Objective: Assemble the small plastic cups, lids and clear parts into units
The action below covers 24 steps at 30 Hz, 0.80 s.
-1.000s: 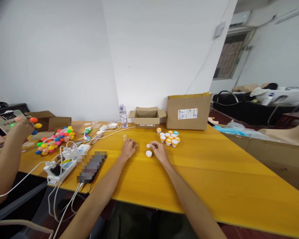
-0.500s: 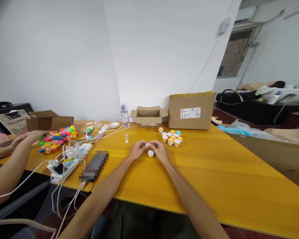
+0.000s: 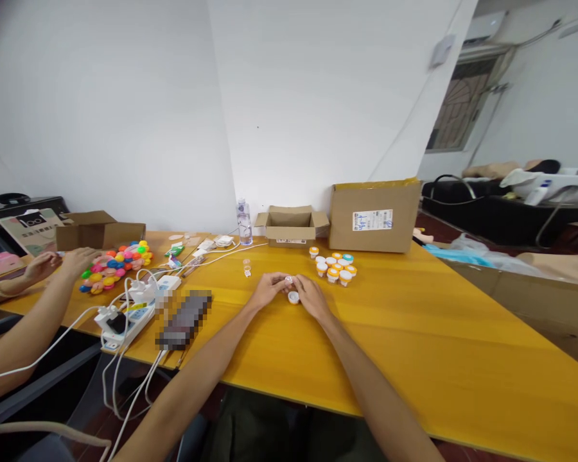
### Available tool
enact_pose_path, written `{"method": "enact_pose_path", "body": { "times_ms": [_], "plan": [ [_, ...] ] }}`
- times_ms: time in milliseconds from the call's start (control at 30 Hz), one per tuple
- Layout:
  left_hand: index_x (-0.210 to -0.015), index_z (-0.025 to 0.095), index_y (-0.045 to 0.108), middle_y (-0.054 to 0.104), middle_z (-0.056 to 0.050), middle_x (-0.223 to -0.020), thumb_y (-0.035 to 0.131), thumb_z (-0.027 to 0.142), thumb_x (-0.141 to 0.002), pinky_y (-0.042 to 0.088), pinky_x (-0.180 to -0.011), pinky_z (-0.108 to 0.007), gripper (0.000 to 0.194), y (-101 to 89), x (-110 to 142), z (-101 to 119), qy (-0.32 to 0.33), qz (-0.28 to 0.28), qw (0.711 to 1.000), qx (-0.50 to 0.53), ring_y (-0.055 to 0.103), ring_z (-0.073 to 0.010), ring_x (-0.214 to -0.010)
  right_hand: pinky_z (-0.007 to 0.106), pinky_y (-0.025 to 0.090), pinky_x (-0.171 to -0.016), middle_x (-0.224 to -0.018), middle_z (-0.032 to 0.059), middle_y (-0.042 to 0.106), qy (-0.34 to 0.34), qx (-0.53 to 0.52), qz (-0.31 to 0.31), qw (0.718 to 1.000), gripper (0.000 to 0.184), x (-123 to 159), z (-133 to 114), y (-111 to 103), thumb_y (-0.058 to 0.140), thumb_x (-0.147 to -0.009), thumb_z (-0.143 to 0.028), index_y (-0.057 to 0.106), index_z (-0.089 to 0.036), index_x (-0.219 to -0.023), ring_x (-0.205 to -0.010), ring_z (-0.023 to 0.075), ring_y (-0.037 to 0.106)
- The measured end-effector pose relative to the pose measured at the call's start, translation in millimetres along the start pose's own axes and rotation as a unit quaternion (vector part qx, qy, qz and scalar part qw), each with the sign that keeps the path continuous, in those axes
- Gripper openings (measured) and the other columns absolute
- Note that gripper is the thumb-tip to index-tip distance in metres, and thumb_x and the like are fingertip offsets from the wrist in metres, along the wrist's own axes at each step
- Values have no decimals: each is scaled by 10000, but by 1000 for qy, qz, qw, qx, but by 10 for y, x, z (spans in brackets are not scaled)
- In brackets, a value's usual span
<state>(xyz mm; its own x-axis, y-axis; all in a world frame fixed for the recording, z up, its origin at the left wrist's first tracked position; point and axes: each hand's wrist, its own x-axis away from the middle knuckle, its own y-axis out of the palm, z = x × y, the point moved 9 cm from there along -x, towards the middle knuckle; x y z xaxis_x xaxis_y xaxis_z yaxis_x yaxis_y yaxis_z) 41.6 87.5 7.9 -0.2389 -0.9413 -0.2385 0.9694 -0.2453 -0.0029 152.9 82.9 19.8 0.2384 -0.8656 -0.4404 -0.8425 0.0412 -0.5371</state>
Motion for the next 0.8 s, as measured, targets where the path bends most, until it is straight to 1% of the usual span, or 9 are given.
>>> {"method": "enact_pose_path", "body": {
  "times_ms": [200, 500, 800],
  "plan": [
    [-860, 128, 743, 709, -43, -710, 753, 408, -684, 490, -664, -274, 331, 14, -16, 37, 6, -16, 1000, 6, 598, -135, -620, 314, 448, -669, -714, 33, 646, 1, -4, 3, 1000, 359, -7, 0, 4, 357, -889, -497, 502, -247, -676, -691, 209, 572],
    [-911, 141, 759, 708, -35, -706, 761, 407, -684, 488, -671, -272, 350, 0, -32, 77, 9, -32, 999, -4, 600, -139, -629, 310, 451, -666, -692, 17, 622, -1, -28, -4, 1000, 345, -20, -66, 16, 338, -893, -469, 484, -244, -675, -672, 197, 558],
    [-922, 141, 762, 706, -37, -703, 753, 422, -693, 489, -675, -277, 362, 4, -18, 119, 10, -40, 999, -11, 595, -137, -623, 298, 432, -643, -671, 11, 604, -1, -15, 10, 1000, 352, -29, -52, 15, 338, -895, -476, 468, -244, -664, -657, 191, 544]
  ]
}}
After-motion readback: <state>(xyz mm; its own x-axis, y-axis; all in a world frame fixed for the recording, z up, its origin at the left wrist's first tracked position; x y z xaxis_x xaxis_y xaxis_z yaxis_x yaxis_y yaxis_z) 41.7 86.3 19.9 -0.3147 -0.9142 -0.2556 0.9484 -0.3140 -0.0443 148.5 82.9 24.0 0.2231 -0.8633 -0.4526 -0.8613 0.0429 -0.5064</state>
